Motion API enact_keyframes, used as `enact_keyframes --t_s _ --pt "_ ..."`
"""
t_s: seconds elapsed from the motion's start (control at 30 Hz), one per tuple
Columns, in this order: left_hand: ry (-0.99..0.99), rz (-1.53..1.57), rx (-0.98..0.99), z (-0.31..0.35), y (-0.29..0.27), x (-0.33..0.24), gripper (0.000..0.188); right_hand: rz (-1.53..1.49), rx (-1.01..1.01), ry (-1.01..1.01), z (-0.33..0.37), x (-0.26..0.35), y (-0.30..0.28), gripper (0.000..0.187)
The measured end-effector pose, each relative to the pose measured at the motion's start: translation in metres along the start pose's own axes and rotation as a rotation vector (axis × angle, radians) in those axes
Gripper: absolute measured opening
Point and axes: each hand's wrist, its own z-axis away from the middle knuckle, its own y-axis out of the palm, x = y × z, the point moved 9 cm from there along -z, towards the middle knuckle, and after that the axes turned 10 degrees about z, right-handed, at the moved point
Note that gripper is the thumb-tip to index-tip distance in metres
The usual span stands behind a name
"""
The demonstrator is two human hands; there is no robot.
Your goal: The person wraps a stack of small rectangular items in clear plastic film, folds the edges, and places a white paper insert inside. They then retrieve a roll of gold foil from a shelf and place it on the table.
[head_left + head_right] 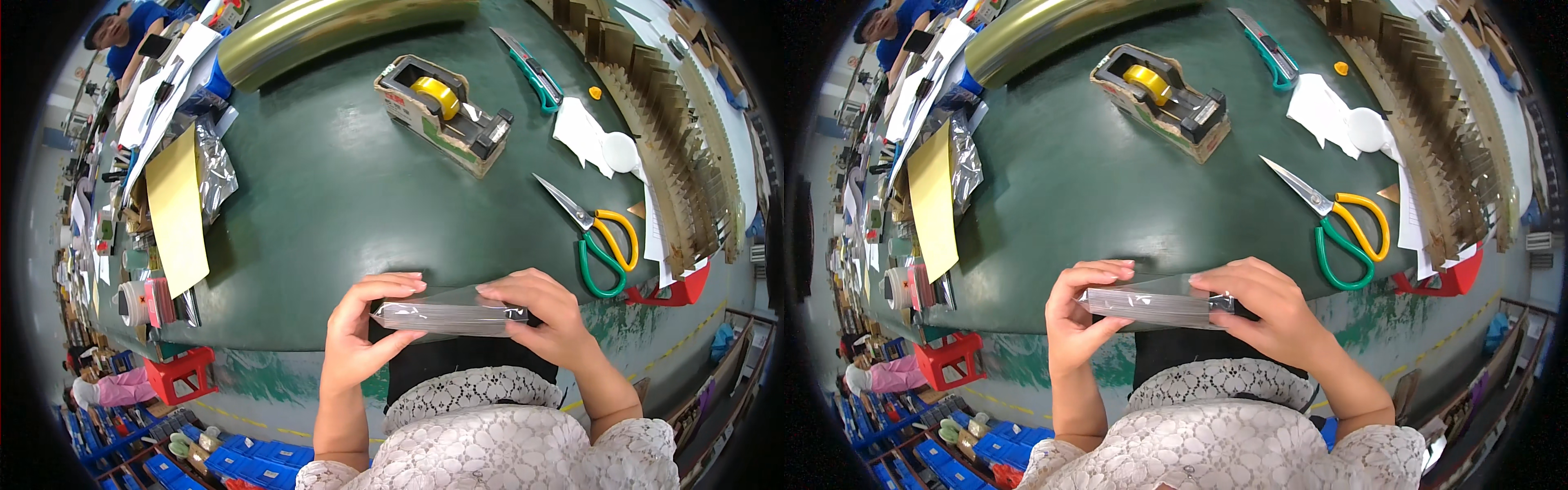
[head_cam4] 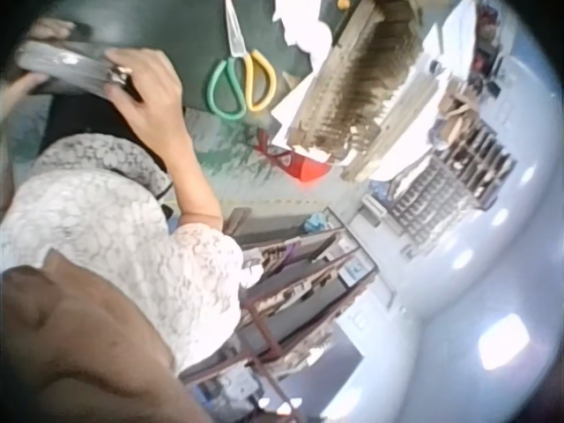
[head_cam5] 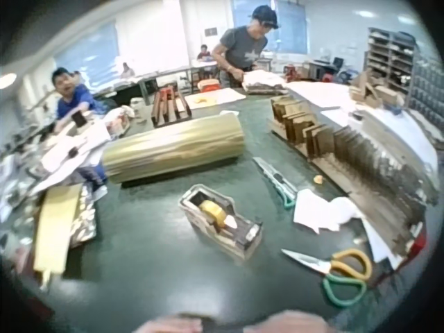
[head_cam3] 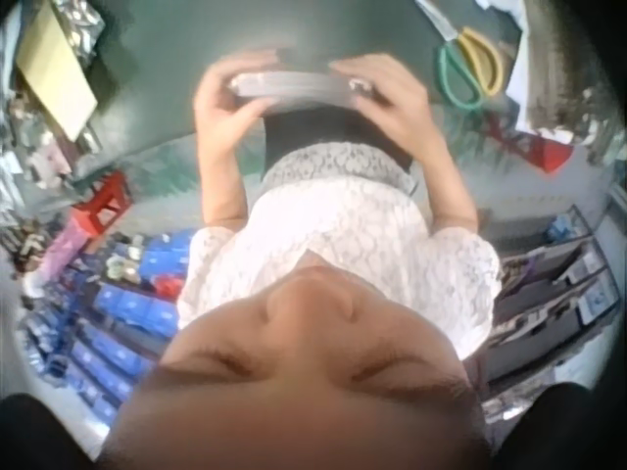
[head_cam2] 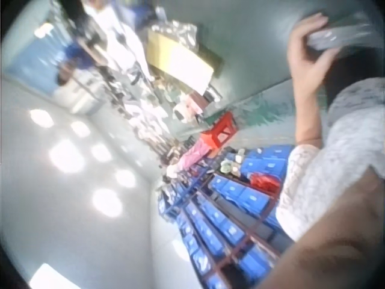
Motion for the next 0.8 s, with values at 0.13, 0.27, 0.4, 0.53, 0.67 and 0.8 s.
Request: enact_keyframes --t_s 0.13,0.27,0.4,0.53,0.67,0.8 --pt "-0.028 -0.013 -0.018 0.0017 -0.0042 0.0008 0.048 -0.019 -0.012 -0.008 -0.0003 -0.0005 0.0014 0.046" --pt "-0.024 -0.024 -0.003 0.0018 -0.004 0.003 0.048 -0.02 -0.021 -0.024 0.0012 -0.0015 0.0021 0.044" --pt "-0.022 -0.025 0.003 0.0016 -0.0028 0.0036 0.048 -0.004 -0.028 -0.056 0.0021 -0.0012 0.0025 0.044" --pt "-0.033 -0.023 -0.007 0.0015 -0.0029 0.0033 0.048 -0.007 -0.036 -0.059 0.0017 -0.0007 0.0018 0.045" --pt "-0.031 -0.014 -0.016 0.0014 -0.0029 0.0022 0.048 -0.015 -0.035 -0.048 0.0009 0.0003 0.0012 0.046" --pt "-0.024 -0.014 0.003 0.0003 -0.0011 0.0011 0.048 0.003 -0.036 -0.059 0.0008 0.0007 0.0011 0.045"
